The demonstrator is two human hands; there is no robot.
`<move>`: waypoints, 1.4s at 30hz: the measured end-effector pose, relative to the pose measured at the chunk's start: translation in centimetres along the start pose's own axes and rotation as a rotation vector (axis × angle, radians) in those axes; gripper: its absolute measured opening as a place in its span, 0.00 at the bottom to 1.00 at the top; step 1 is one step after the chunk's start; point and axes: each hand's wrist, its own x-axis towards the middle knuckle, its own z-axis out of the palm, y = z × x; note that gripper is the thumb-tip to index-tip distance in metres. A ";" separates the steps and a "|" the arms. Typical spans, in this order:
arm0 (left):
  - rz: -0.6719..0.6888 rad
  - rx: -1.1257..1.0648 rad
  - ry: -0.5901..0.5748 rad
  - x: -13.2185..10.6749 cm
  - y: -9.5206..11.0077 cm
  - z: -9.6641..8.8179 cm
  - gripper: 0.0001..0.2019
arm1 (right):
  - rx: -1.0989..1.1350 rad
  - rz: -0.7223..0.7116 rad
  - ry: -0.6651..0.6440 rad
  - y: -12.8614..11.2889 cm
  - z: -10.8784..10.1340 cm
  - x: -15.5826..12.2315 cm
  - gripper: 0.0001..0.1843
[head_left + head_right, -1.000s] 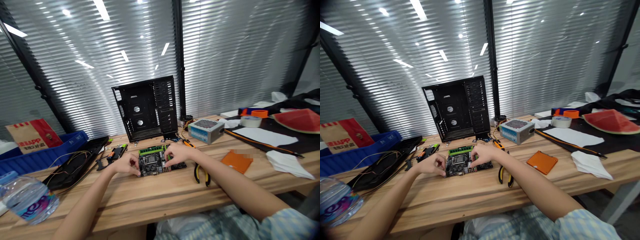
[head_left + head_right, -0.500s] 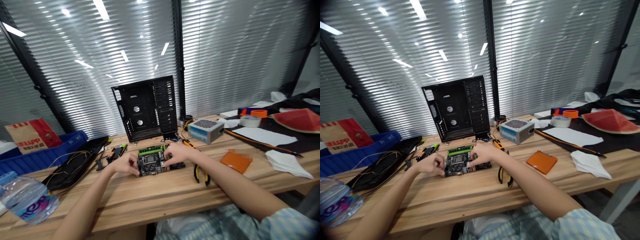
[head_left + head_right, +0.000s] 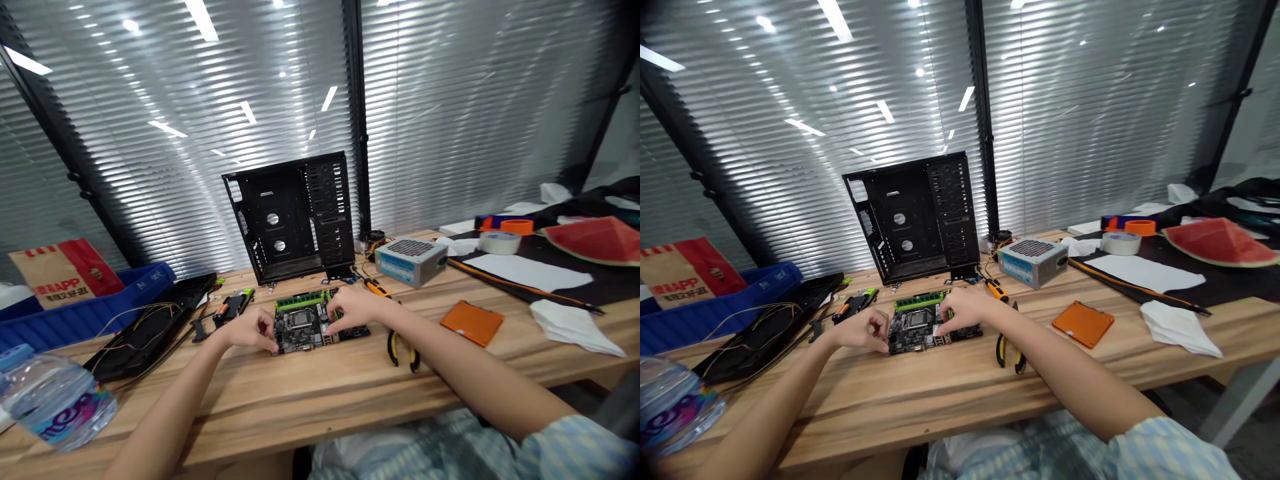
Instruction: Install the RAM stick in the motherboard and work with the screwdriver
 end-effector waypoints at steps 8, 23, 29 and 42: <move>0.031 0.004 0.004 -0.1 0.0 -0.1 0.18 | 0.026 -0.029 0.020 0.0 0.0 -0.1 0.20; 0.113 0.080 0.018 0.1 -0.3 -0.1 0.21 | 0.018 -0.052 -0.025 0.1 -0.1 -0.2 0.21; 0.105 0.092 0.017 0.1 -0.4 -0.2 0.20 | -0.014 -0.027 -0.027 -0.1 -0.2 -0.2 0.21; 0.049 0.082 0.020 -0.2 0.3 -0.3 0.17 | -0.033 0.014 -0.022 -0.2 -0.1 -0.1 0.24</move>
